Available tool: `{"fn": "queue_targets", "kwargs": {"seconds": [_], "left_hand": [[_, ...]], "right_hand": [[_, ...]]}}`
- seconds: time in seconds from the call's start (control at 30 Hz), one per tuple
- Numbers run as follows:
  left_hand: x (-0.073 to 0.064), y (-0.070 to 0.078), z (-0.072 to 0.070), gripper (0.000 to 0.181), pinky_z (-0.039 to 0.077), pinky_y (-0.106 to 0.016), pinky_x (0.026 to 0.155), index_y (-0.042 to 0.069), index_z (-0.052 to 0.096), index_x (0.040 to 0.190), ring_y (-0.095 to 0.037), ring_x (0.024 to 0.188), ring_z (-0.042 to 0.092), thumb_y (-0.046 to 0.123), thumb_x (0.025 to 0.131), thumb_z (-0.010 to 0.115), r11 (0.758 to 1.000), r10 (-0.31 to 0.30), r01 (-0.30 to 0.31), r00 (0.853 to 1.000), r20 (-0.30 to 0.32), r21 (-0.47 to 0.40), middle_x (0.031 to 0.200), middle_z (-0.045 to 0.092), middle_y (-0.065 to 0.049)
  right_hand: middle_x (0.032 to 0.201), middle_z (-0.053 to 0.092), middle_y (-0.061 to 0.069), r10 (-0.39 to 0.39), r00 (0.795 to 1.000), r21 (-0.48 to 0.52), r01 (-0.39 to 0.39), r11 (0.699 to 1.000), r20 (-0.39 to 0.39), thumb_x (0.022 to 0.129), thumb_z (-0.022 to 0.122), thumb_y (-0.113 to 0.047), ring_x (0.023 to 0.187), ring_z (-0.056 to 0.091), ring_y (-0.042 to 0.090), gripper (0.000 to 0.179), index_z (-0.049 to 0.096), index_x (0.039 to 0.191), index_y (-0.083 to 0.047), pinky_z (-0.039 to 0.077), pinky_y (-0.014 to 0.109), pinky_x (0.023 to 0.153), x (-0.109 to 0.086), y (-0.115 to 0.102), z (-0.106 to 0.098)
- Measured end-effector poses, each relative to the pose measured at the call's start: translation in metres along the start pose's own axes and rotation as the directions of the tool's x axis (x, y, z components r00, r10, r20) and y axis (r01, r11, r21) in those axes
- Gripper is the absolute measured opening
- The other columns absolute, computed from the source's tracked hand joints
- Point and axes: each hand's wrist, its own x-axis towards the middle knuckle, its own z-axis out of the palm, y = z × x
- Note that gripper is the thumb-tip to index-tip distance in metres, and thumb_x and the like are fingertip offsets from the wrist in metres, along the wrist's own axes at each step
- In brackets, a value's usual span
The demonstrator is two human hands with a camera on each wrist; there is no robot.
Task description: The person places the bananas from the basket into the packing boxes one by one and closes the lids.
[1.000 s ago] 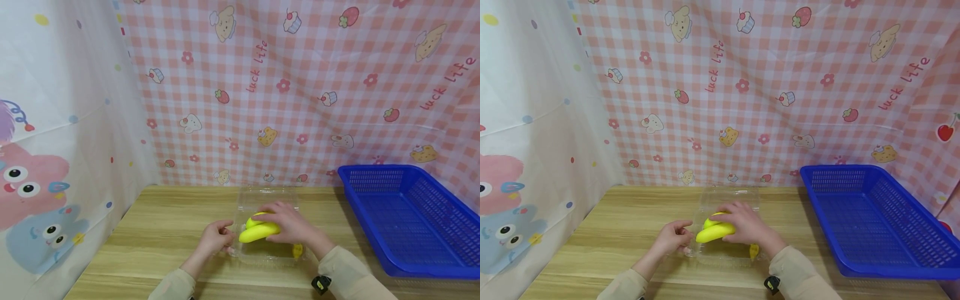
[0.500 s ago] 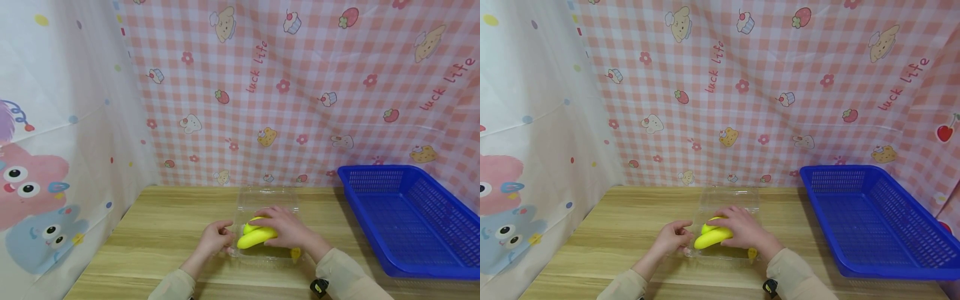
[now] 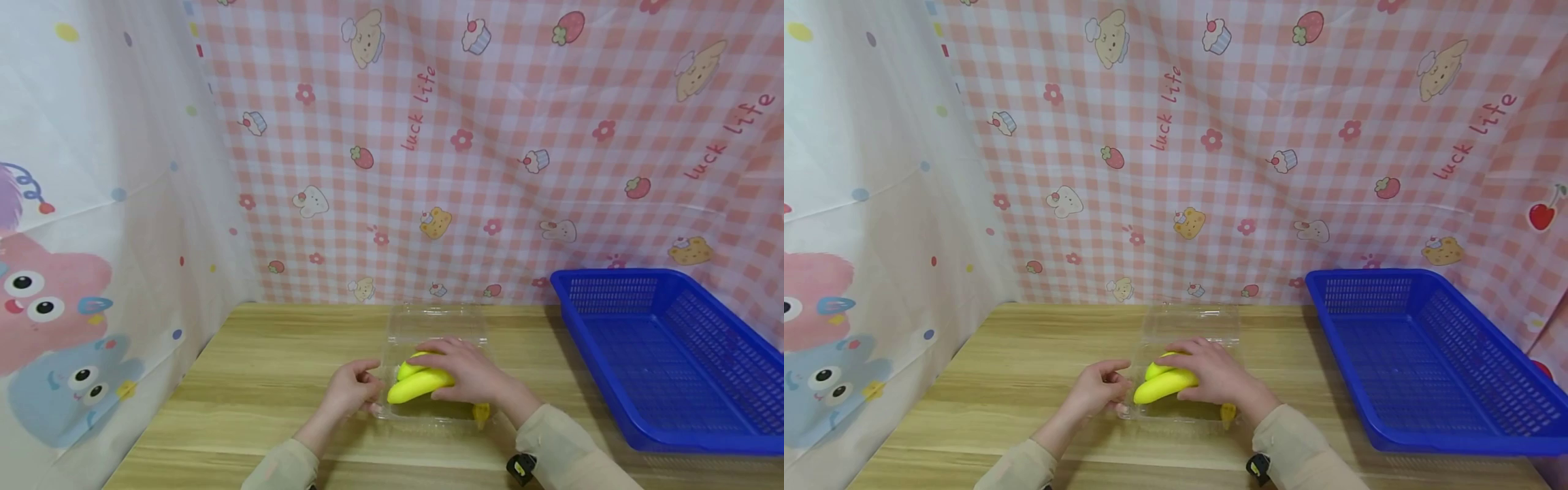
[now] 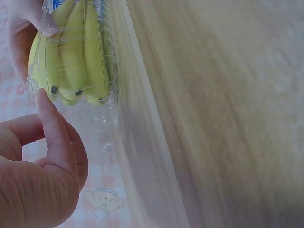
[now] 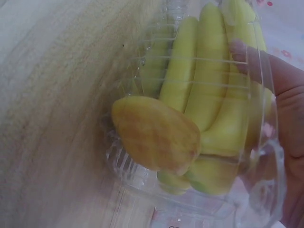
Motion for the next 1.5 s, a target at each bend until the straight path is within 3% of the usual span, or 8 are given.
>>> {"fn": "queue_targets", "kwargs": {"seconds": [0.2, 0.63, 0.93, 1.27, 1.5], "left_hand": [[0.000, 0.000, 0.000, 0.054, 0.058, -0.026, 0.052, -0.018, 0.045, 0.136, -0.013, 0.060, 0.055, -0.007, 0.088, 0.066, 1.000, -0.009, 0.009, 1.000, 0.007, 0.000, 0.082, 0.056, -0.009], [0.000, 0.001, -0.001, 0.053, 0.059, -0.026, 0.053, -0.018, 0.044, 0.137, -0.012, 0.060, 0.054, -0.007, 0.089, 0.064, 1.000, -0.014, 0.014, 1.000, 0.016, -0.002, 0.082, 0.055, -0.009], [0.001, -0.001, -0.002, 0.052, 0.058, -0.027, 0.052, -0.017, 0.047, 0.135, -0.013, 0.061, 0.055, -0.005, 0.088, 0.065, 1.000, -0.003, 0.003, 1.000, 0.012, 0.016, 0.082, 0.057, -0.008], [0.004, -0.004, -0.004, 0.044, 0.061, -0.034, 0.058, -0.014, 0.056, 0.128, -0.017, 0.062, 0.061, 0.001, 0.088, 0.067, 0.998, -0.002, 0.005, 0.999, -0.051, 0.056, 0.083, 0.058, -0.009], [0.008, -0.001, -0.007, 0.043, 0.061, -0.034, 0.062, -0.014, 0.059, 0.124, -0.018, 0.068, 0.062, 0.006, 0.088, 0.070, 0.997, 0.021, -0.013, 0.995, -0.100, 0.081, 0.089, 0.061, -0.011]], "right_hand": [[0.147, 0.048, 0.008, 0.008, 1.000, 0.048, -0.008, 0.999, 0.004, 0.082, 0.081, -0.029, 0.132, 0.044, 0.034, 0.064, 0.057, 0.141, -0.021, 0.032, 0.063, 0.110, -0.003, 0.002, 0.000], [0.144, 0.051, 0.008, 0.032, 0.995, 0.094, -0.023, 0.995, -0.094, 0.085, 0.078, -0.034, 0.131, 0.046, 0.032, 0.064, 0.055, 0.142, -0.016, 0.037, 0.059, 0.108, -0.014, 0.002, -0.009], [0.135, 0.060, 0.007, 0.018, 0.975, 0.115, 0.007, 0.993, -0.220, 0.085, 0.078, -0.026, 0.123, 0.053, 0.031, 0.057, 0.059, 0.136, -0.008, 0.042, 0.056, 0.105, -0.024, 0.006, -0.014], [0.132, 0.062, 0.011, 0.148, 0.940, 0.224, -0.080, 0.971, -0.309, 0.087, 0.076, -0.014, 0.119, 0.055, 0.037, 0.053, 0.058, 0.135, -0.004, 0.045, 0.061, 0.100, -0.038, 0.018, -0.019], [0.130, 0.062, 0.014, 0.324, 0.892, 0.405, -0.182, 0.896, -0.315, 0.091, 0.072, -0.011, 0.121, 0.055, 0.035, 0.049, 0.057, 0.137, -0.003, 0.043, 0.059, 0.104, -0.047, 0.027, -0.020]]}}
